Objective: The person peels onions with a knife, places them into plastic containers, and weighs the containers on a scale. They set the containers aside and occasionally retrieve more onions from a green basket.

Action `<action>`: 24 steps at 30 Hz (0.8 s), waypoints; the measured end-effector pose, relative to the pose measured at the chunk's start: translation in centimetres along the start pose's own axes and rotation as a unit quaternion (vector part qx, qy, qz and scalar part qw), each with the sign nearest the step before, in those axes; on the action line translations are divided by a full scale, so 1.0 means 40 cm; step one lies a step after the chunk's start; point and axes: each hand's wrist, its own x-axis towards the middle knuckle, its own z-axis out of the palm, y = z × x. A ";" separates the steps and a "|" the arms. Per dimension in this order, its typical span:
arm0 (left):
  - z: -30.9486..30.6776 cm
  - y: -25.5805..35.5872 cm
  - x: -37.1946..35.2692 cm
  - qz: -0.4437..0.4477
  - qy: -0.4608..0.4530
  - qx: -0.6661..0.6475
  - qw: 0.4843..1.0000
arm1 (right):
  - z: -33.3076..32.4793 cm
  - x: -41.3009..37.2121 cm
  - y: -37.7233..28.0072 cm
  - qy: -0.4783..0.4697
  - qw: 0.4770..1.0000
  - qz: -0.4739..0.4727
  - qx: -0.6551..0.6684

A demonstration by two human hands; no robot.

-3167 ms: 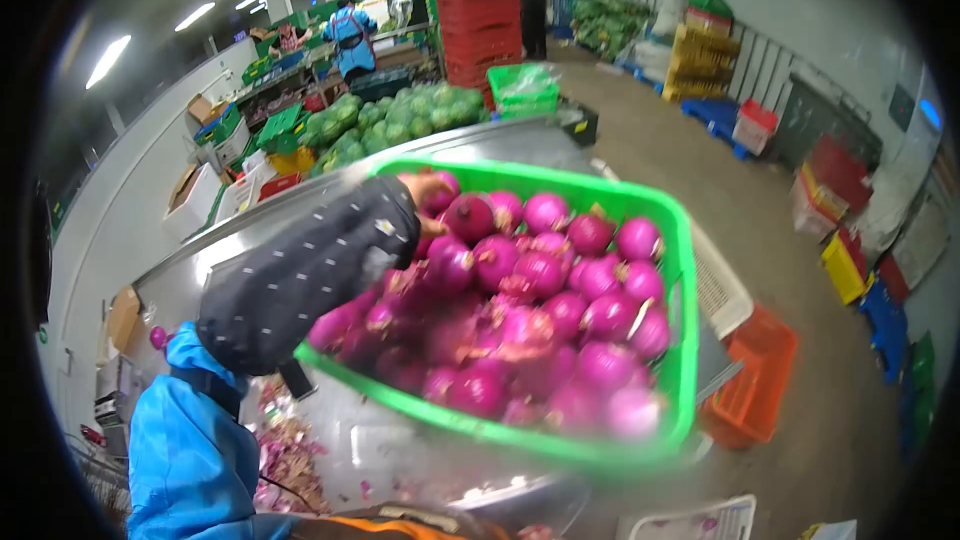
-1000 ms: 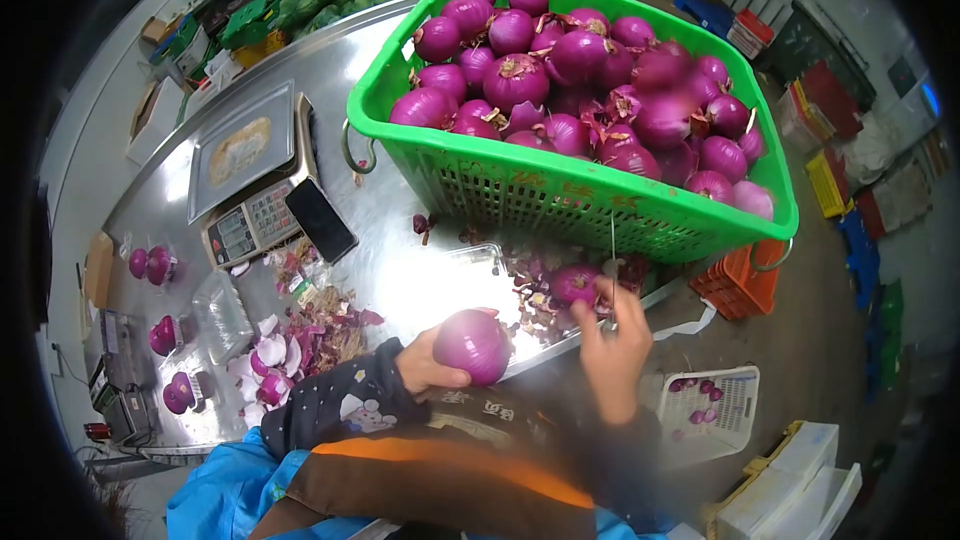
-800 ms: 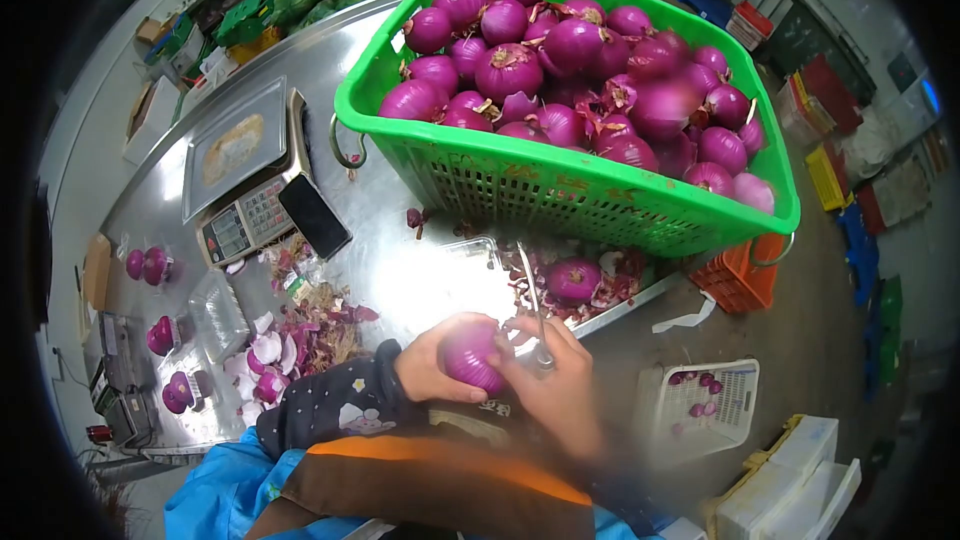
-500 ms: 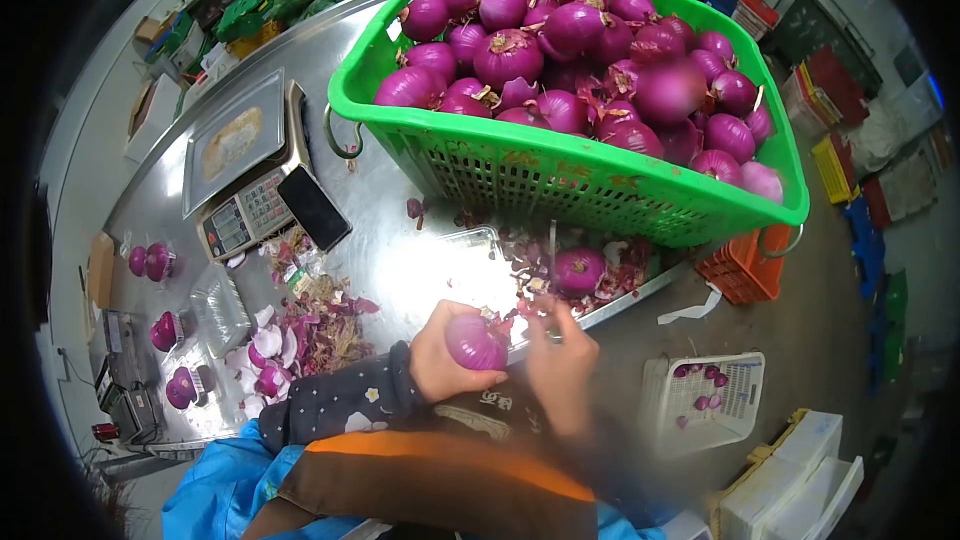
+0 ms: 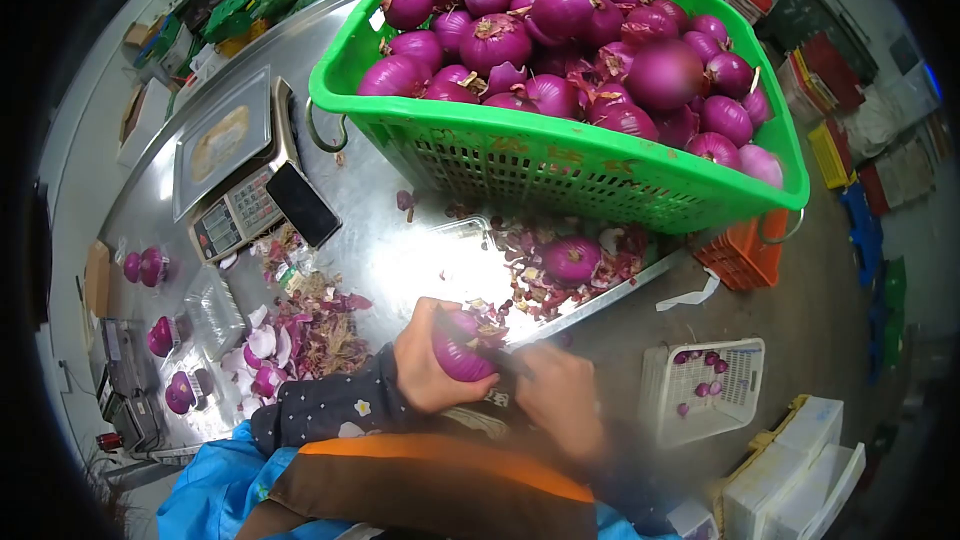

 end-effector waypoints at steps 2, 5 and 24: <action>0.001 0.005 -0.001 0.011 0.023 0.012 1.000 | 0.005 -0.002 -0.002 0.006 1.000 -0.003 -0.001; 0.002 0.010 -0.009 0.021 0.023 0.010 0.999 | 0.008 -0.005 -0.001 0.020 1.000 -0.001 0.004; 0.004 -0.030 -0.011 -0.014 -0.111 -0.306 0.946 | -0.117 0.039 -0.094 -0.001 0.972 0.029 0.234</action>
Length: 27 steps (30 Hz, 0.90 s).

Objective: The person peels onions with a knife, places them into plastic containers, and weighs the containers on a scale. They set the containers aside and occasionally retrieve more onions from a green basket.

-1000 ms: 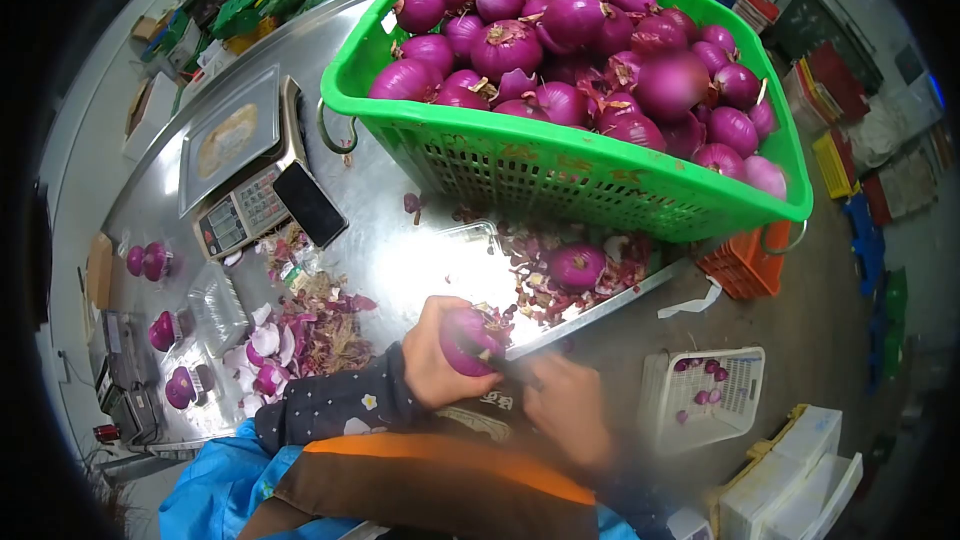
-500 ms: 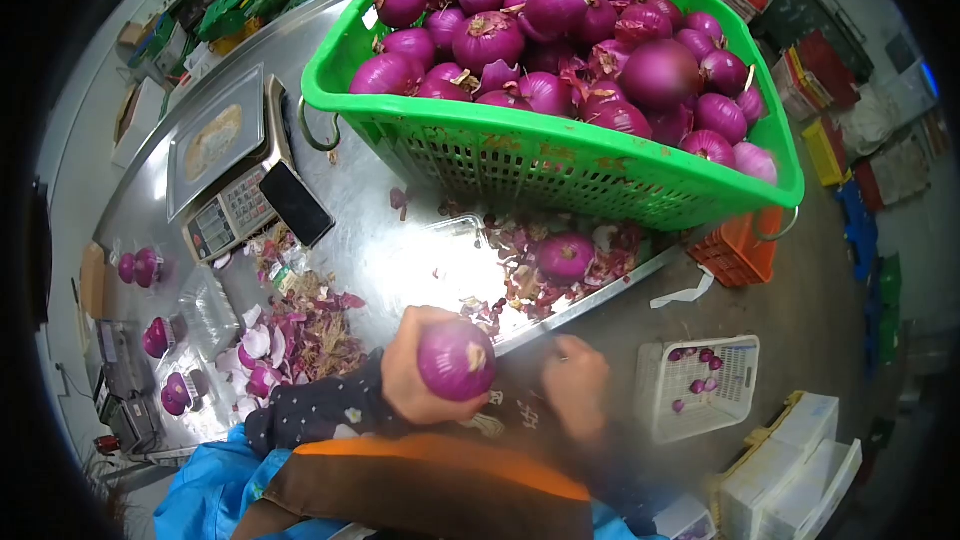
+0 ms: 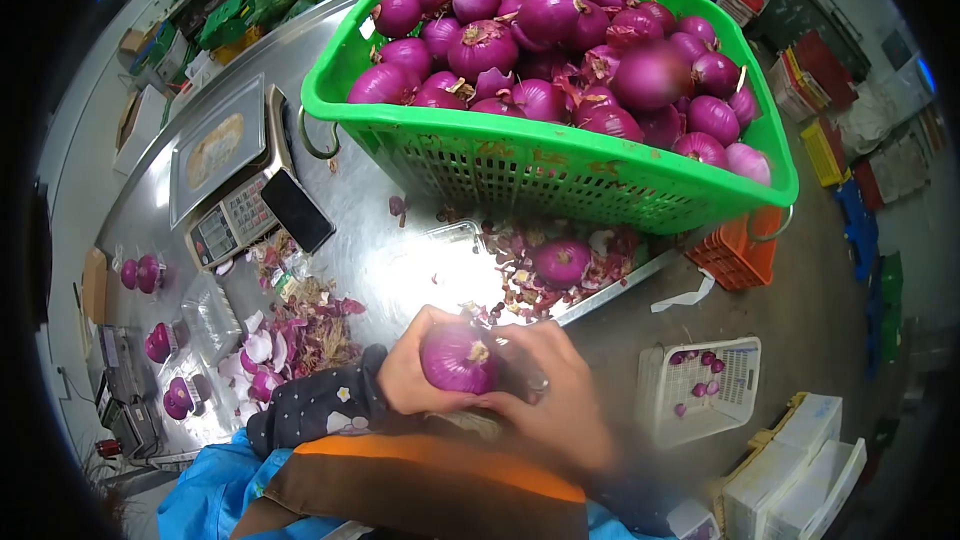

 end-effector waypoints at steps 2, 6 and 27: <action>0.000 0.003 -0.002 0.015 -0.002 0.016 1.000 | 0.024 0.016 0.029 0.002 0.999 -0.047 -0.019; -0.006 0.013 -0.003 -0.014 -0.002 0.034 0.999 | 0.032 0.030 0.134 0.153 0.985 -0.026 -0.075; -0.041 -0.029 -0.014 -0.124 -0.064 -0.250 0.958 | 0.006 -0.038 0.117 -0.049 0.961 -0.053 -0.266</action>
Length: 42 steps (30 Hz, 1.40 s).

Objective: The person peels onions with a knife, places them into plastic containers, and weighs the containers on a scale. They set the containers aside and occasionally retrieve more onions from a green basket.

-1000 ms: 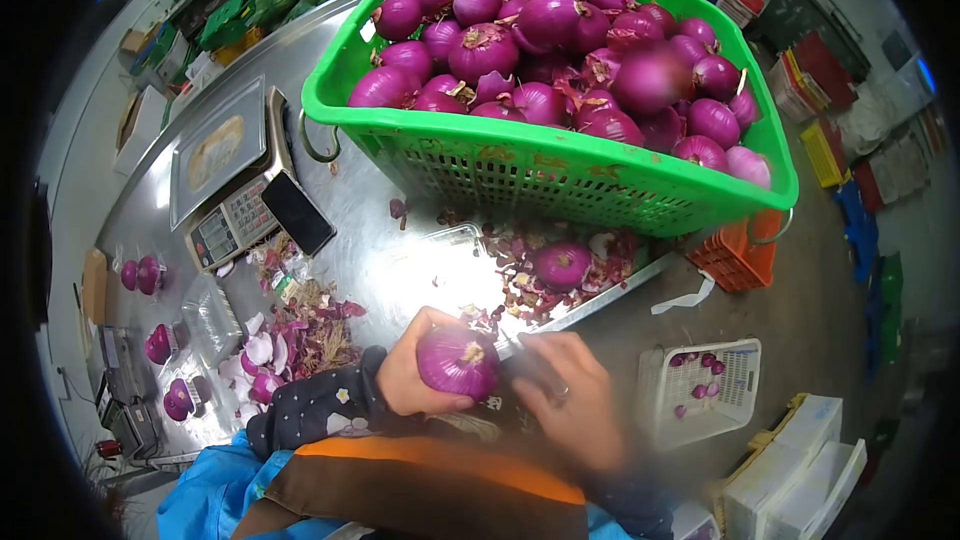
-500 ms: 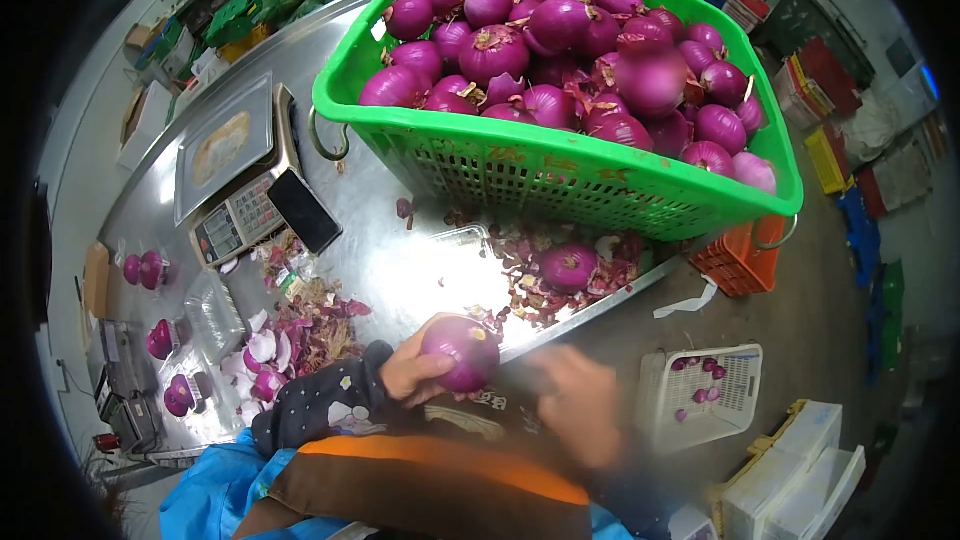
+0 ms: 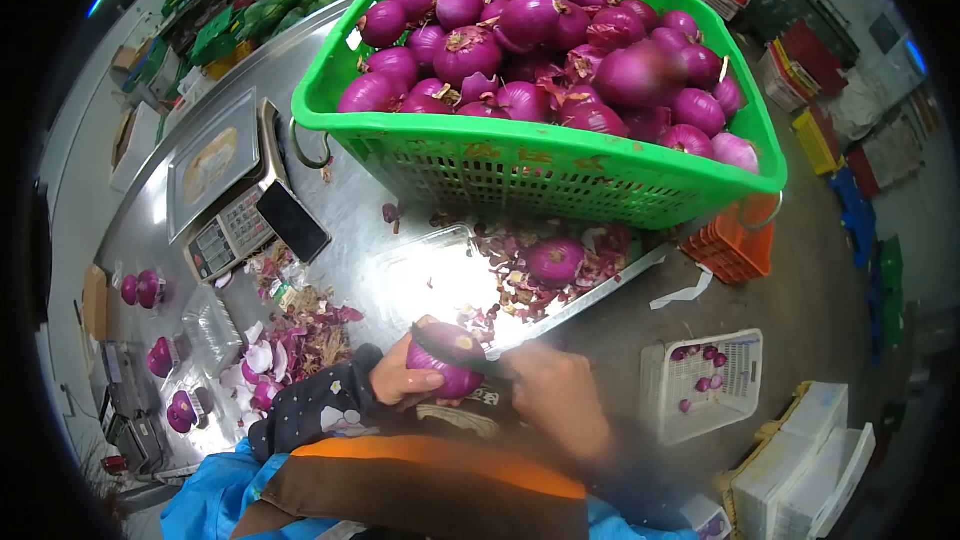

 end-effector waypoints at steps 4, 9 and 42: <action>-0.004 0.000 -0.005 -0.022 -0.026 -0.047 0.998 | 0.014 -0.002 0.007 0.031 0.999 -0.018 0.001; -0.027 0.021 -0.006 -0.084 -0.192 -0.165 0.964 | 0.052 -0.042 0.117 0.001 0.994 0.081 0.073; 0.053 0.080 -0.013 -0.023 -0.021 0.210 0.977 | -0.024 0.041 0.000 0.048 0.988 -0.116 0.085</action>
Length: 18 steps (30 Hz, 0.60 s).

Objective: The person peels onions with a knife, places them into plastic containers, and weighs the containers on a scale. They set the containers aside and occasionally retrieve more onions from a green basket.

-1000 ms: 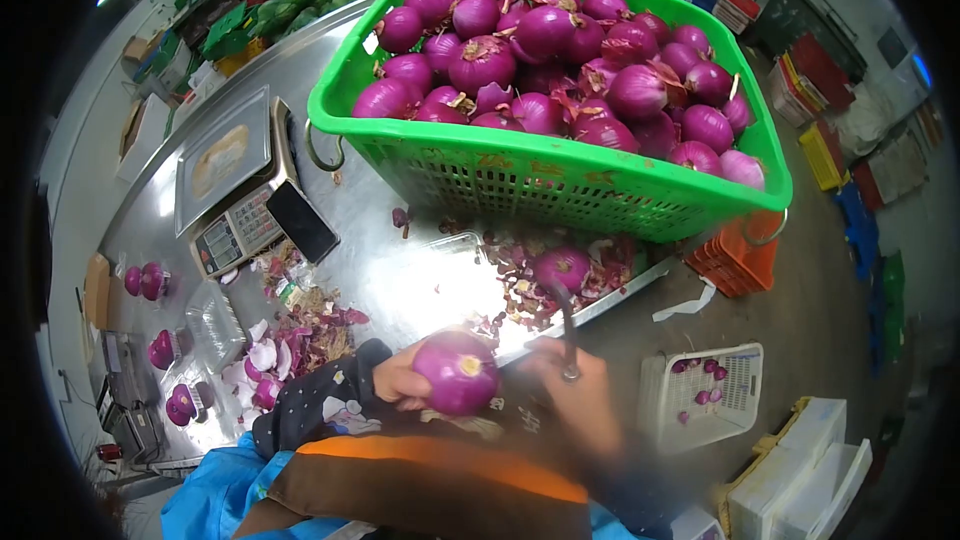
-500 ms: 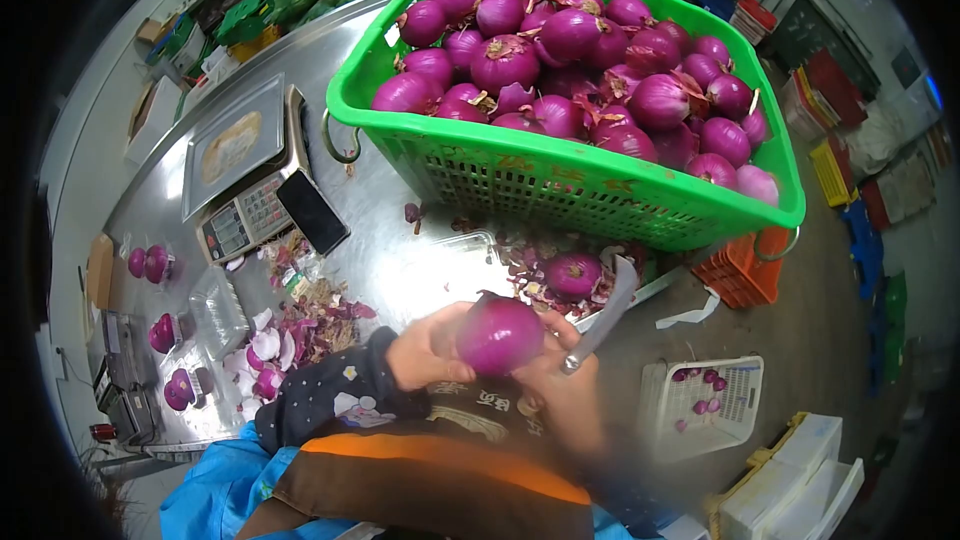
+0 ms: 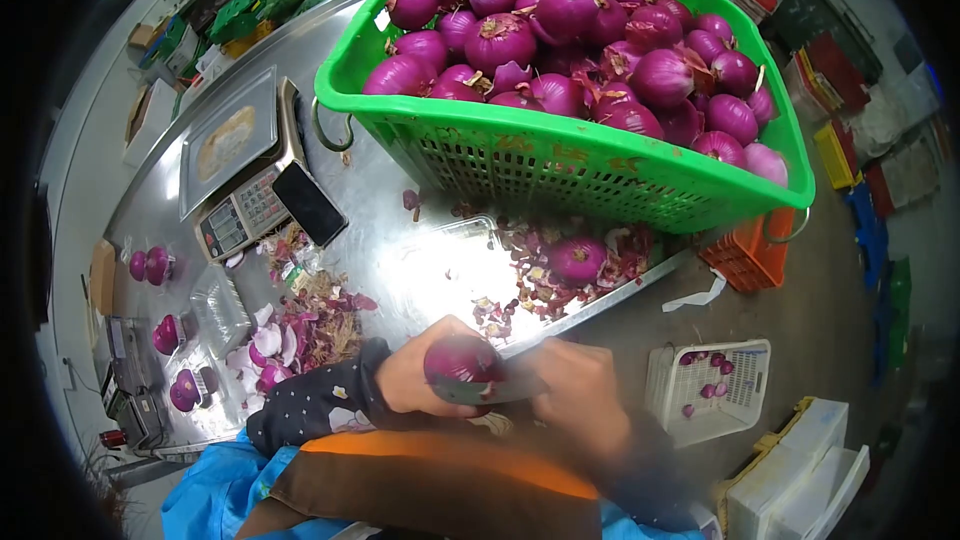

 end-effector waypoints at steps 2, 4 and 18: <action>-0.002 -0.002 -0.002 0.006 -0.028 -0.028 0.999 | 0.001 0.011 -0.009 -0.007 1.000 -0.006 -0.015; 0.003 0.007 -0.002 -0.036 -0.031 -0.067 0.997 | 0.003 0.012 -0.009 -0.015 0.999 -0.012 -0.031; 0.003 -0.027 0.003 -0.004 -0.122 0.007 0.992 | 0.016 -0.013 0.012 0.006 0.998 -0.043 -0.052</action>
